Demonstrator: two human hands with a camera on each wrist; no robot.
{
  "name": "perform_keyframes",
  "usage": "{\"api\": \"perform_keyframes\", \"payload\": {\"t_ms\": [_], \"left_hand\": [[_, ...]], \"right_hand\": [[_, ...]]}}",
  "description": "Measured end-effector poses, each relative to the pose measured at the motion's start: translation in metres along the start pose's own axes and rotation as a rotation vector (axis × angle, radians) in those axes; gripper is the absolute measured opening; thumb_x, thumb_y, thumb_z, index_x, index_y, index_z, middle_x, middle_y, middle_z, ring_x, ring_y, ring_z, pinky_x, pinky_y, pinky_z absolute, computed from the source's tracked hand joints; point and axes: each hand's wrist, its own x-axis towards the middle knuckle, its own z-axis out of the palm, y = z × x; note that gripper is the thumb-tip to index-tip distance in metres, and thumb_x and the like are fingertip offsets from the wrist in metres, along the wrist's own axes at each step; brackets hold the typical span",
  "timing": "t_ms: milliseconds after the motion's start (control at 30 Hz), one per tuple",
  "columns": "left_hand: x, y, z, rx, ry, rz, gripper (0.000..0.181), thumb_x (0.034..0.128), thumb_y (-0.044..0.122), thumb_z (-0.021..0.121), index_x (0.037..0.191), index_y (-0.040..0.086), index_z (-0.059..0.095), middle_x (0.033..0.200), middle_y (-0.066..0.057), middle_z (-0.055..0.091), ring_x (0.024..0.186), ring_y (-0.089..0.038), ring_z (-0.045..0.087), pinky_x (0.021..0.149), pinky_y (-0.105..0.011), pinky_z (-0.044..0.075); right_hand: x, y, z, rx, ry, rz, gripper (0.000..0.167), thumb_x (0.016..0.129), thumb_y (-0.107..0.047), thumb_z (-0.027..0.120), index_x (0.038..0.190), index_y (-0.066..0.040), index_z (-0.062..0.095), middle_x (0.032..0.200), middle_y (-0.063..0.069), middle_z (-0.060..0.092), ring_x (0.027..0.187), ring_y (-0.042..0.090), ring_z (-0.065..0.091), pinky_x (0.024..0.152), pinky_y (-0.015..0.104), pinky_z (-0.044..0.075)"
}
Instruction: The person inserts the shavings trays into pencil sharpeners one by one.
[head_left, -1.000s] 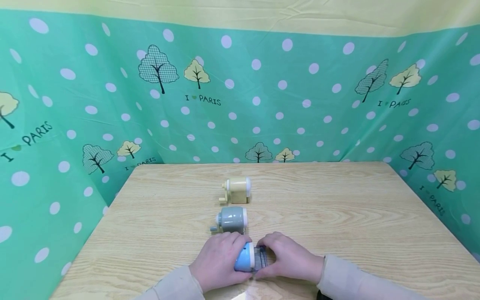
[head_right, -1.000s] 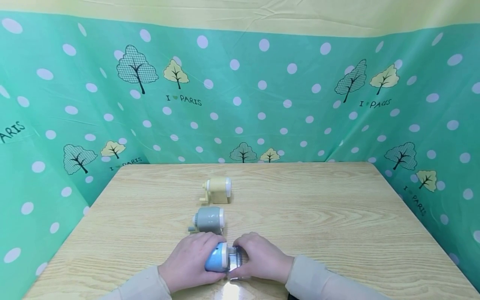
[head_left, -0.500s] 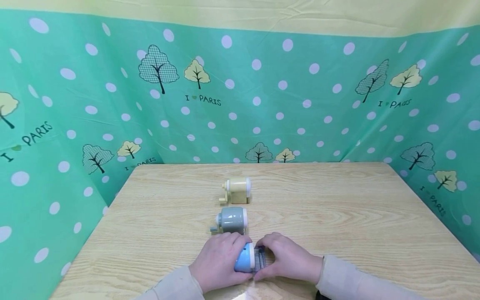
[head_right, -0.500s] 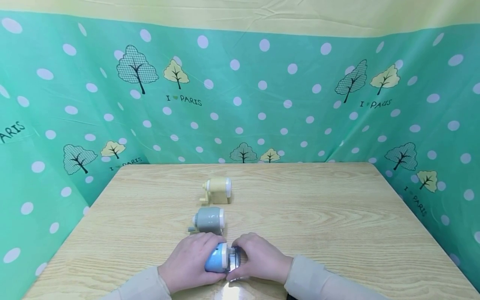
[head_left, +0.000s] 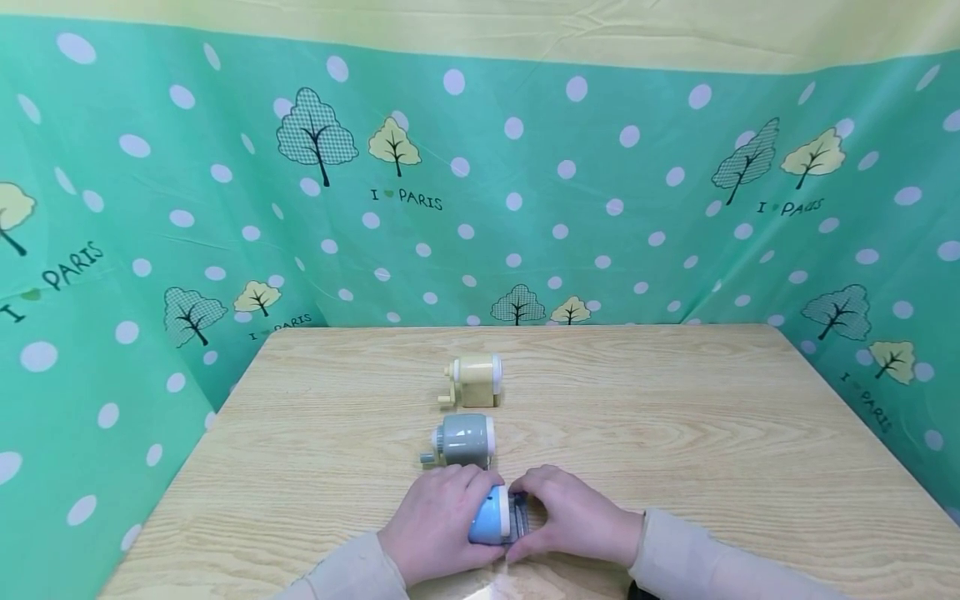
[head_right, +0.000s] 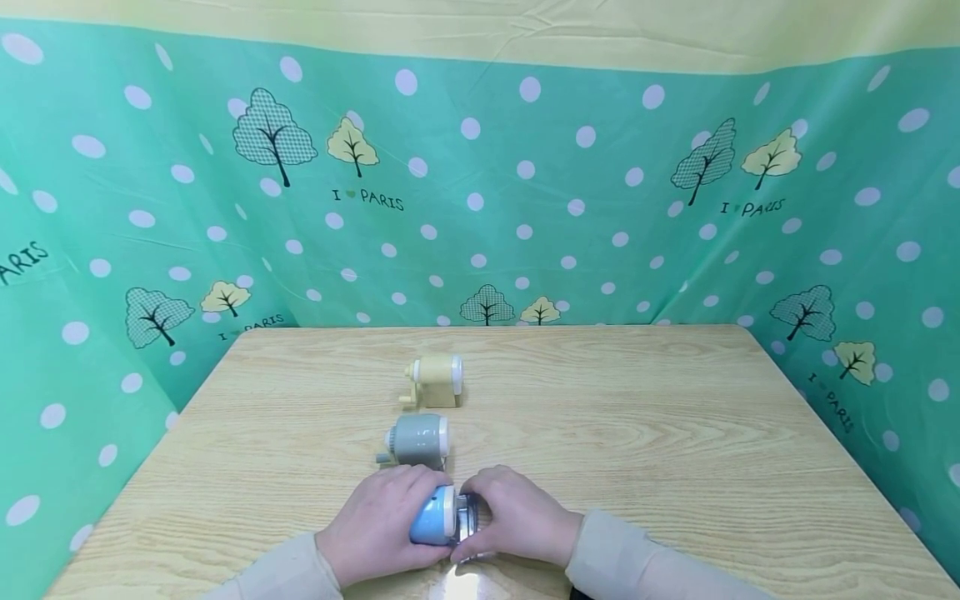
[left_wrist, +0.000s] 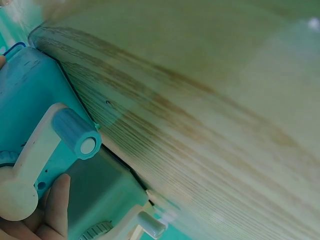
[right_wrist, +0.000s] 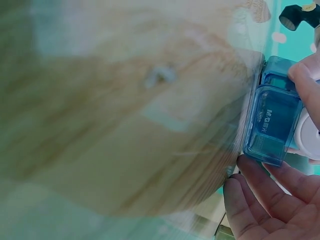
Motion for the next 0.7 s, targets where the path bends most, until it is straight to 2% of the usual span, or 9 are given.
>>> {"api": "perform_keyframes", "payload": {"t_ms": [700], "left_hand": [[0.0003,0.0001,0.0,0.002,0.015,0.0,0.062,0.0676,0.056,0.082,0.111,0.017,0.062,0.098,0.009,0.065,0.082,-0.005,0.059,0.072,-0.024,0.053]], "right_hand": [[0.0073,-0.0037,0.0004,0.027,-0.029,0.026,0.073,0.067,-0.058,0.083,0.117,-0.008,0.068,0.11,-0.004,0.07,0.101,0.008,0.06,0.091,0.028,0.052]]}}
